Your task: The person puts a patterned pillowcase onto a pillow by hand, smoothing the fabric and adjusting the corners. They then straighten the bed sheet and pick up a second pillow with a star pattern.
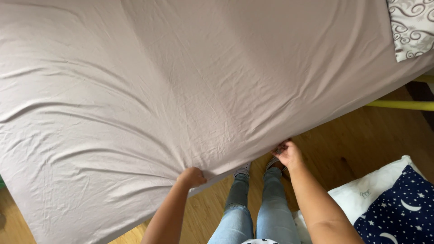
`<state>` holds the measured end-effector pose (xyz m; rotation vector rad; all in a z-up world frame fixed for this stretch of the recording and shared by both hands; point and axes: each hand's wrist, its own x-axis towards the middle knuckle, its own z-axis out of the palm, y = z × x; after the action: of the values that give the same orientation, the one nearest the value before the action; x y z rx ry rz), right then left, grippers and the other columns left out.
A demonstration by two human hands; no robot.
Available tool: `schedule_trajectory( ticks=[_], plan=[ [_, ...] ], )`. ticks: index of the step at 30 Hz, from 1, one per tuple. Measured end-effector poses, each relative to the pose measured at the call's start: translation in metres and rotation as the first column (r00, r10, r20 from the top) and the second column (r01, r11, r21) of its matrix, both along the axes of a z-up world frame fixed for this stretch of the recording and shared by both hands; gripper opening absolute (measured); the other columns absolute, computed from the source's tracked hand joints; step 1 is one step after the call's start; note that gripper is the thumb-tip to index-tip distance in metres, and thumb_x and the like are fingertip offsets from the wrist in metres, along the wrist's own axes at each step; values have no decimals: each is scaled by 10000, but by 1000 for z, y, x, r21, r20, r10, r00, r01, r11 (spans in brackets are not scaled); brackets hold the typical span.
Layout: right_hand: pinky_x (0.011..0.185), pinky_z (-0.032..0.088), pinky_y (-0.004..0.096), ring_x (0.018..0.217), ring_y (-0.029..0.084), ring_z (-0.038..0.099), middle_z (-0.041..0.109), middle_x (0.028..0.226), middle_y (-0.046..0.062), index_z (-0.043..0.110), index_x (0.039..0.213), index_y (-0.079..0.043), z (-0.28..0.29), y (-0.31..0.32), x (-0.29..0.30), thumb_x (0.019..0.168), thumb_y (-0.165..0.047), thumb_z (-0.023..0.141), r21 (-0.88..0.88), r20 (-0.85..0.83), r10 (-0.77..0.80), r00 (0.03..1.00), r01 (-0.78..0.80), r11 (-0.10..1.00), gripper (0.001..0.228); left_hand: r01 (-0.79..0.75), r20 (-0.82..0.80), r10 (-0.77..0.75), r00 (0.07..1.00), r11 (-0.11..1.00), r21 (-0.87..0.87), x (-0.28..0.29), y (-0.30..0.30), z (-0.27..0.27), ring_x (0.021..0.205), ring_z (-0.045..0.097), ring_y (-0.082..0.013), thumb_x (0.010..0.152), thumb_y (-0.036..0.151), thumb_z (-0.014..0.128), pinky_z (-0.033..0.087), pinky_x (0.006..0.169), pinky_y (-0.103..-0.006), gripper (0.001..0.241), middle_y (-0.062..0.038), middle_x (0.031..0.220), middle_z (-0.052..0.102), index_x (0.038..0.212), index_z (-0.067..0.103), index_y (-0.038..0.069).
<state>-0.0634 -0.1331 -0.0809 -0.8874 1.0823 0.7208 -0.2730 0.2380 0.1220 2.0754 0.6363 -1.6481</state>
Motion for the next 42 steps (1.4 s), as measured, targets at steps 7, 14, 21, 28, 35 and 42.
schedule_trajectory(
  ticks=[7, 14, 21, 28, 35, 42],
  plan=[
    [802, 592, 506, 877, 292, 619, 633, 964, 139, 618, 1071, -30, -98, -12, -36, 974, -68, 527, -23, -207, 375, 904, -388, 921, 138, -785, 521, 589, 618, 423, 453, -59, 76, -18, 1056, 695, -283, 835, 90, 726, 598, 817, -404, 553, -125, 1321, 614, 1364, 596, 188],
    [611, 506, 386, 737, 241, 666, 691, 839, 85, 653, 998, -90, -77, 12, -40, 1015, -136, 569, -231, -253, 566, 784, -618, 752, 97, -843, 743, 591, 314, -186, 505, -145, 104, -45, 1179, 538, -417, 942, 214, 652, 523, 845, -535, 458, -205, 1349, 509, 1361, 484, 135],
    [538, 445, 355, 641, 190, 584, 671, 794, 60, 655, 997, -114, -47, 4, -27, 984, -132, 648, -286, -210, 718, 664, -744, 604, 24, -895, 745, 584, 322, -69, 441, -194, 107, -51, 1020, 675, -415, 1063, 312, 521, 508, 879, -522, 351, -249, 1135, 725, 1260, 675, 65],
    [507, 410, 316, 583, 155, 508, 658, 771, 48, 643, 971, -113, -99, -17, -22, 998, -199, 627, -134, -288, 687, 668, -738, 661, 92, -802, 586, 755, 294, -138, 581, -224, 71, -31, 1103, 656, -449, 1090, 387, 495, 505, 937, -528, 388, -281, 1226, 695, 1381, 540, 134],
    [875, 579, 512, 902, 335, 675, 684, 1076, 167, 621, 1145, -21, -70, 17, -34, 1046, -171, 480, -133, -427, 138, 894, -213, 968, 228, -742, 816, 560, 141, -486, 462, -221, 39, -55, 1020, 629, -420, 901, 134, 639, 544, 827, -474, 647, -279, 1225, 539, 1449, 298, 113],
    [1113, 441, 586, 1171, 337, 592, 633, 1295, 154, 629, 1240, -75, -111, 2, -57, 980, -146, 469, 185, -70, -69, 995, 81, 979, 313, -716, 826, 420, 377, -434, 547, -150, 18, -61, 903, 557, -238, 797, 38, 624, 480, 772, -367, 353, -124, 1065, 521, 1115, 472, 58]
  ],
)
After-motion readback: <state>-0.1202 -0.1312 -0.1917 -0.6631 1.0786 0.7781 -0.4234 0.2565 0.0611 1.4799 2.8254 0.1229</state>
